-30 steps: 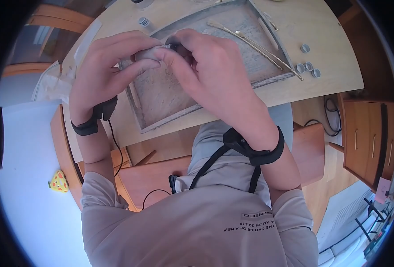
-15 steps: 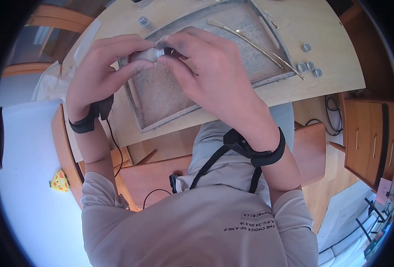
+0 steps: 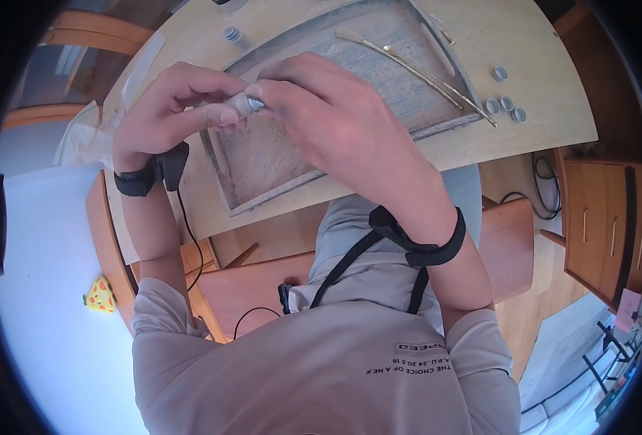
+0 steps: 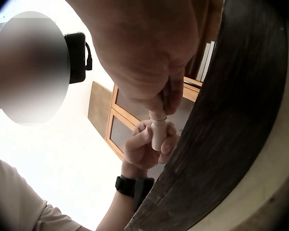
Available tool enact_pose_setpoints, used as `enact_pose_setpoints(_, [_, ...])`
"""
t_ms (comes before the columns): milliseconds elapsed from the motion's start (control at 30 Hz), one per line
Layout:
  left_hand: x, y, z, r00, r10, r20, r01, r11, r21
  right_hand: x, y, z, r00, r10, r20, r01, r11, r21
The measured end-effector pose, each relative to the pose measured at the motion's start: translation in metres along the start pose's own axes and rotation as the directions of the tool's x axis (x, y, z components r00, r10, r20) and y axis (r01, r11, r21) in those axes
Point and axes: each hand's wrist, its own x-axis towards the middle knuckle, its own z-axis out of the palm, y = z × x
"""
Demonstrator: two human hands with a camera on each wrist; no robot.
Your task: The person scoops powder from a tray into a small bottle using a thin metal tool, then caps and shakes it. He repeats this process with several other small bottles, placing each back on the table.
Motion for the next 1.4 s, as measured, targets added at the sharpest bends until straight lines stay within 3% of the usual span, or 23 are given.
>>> enact_pose_setpoints(100, [0.000, 0.001, 0.001, 1.000, 0.015, -0.013, -0.014, 0.999, 0.033, 0.001, -0.004, 0.000, 0.992, 0.124, -0.013, -0.124, 0.991, 0.053])
enact_pose_setpoints(200, [0.001, 0.000, 0.003, 0.998, 0.057, -0.038, -0.052, 0.990, 0.131, 0.004, -0.016, -0.003, 0.916, 0.392, 0.084, -0.399, 0.912, 0.096])
enact_pose_setpoints(333, [0.002, 0.000, 0.006, 0.994, 0.098, -0.040, -0.090, 0.982, 0.169, 0.002, -0.007, 0.004, 0.964, 0.261, 0.047, -0.264, 0.962, 0.063])
enact_pose_setpoints(533, [-0.001, 0.000, -0.003, 0.999, -0.031, 0.033, 0.030, 0.999, 0.031, -0.001, -0.004, -0.001, 0.988, 0.153, 0.030, -0.154, 0.988, 0.030])
enact_pose_setpoints(600, [-0.003, -0.002, -0.002, 0.998, -0.061, -0.033, 0.062, 0.997, 0.038, -0.001, 0.000, -0.009, 0.995, 0.100, -0.010, -0.100, 0.995, -0.026])
enact_pose_setpoints(633, [-0.005, -0.004, -0.002, 0.995, -0.076, -0.066, 0.079, 0.996, 0.041, -0.003, -0.001, -0.017, 0.989, 0.144, -0.022, -0.145, 0.988, -0.061])
enact_pose_setpoints(733, [-0.004, -0.010, -0.008, 0.997, 0.031, -0.072, 0.004, 0.895, 0.446, -0.009, 0.000, -0.050, 0.967, 0.233, -0.106, -0.245, 0.961, -0.126])
enact_pose_setpoints(767, [-0.005, -0.009, -0.007, 0.996, 0.013, -0.091, 0.031, 0.885, 0.465, -0.014, 0.004, -0.060, 0.958, 0.235, -0.164, -0.256, 0.959, -0.122])
enact_pose_setpoints(833, [-0.005, -0.003, -0.004, 0.992, -0.021, -0.128, 0.083, 0.861, 0.501, -0.027, 0.008, -0.080, 0.918, 0.311, -0.246, -0.330, 0.943, -0.043])
enact_pose_setpoints(933, [-0.005, 0.002, -0.001, 0.990, 0.000, -0.139, 0.063, 0.890, 0.452, -0.050, 0.016, -0.110, 0.863, 0.393, -0.318, -0.441, 0.892, -0.095])
enact_pose_setpoints(1033, [-0.004, 0.005, -0.001, 0.990, 0.013, -0.143, 0.058, 0.876, 0.479, -0.069, 0.020, -0.143, 0.795, 0.514, -0.322, -0.601, 0.740, -0.303])
enact_pose_setpoints(1267, [-0.004, 0.007, 0.003, 0.988, 0.065, -0.140, 0.014, 0.865, 0.502, -0.099, 0.051, -0.188, 0.696, 0.573, -0.433, -0.708, 0.448, -0.545])
enact_pose_setpoints(1367, [-0.004, 0.008, 0.004, 0.985, 0.083, -0.152, 0.005, 0.864, 0.504, -0.111, 0.067, -0.196, 0.558, 0.686, -0.467, -0.819, 0.363, -0.445])
enact_pose_setpoints(1400, [-0.004, 0.009, 0.005, 0.983, 0.089, -0.162, 0.005, 0.864, 0.504, -0.110, 0.068, -0.195, 0.543, 0.699, -0.464, -0.825, 0.342, -0.450])
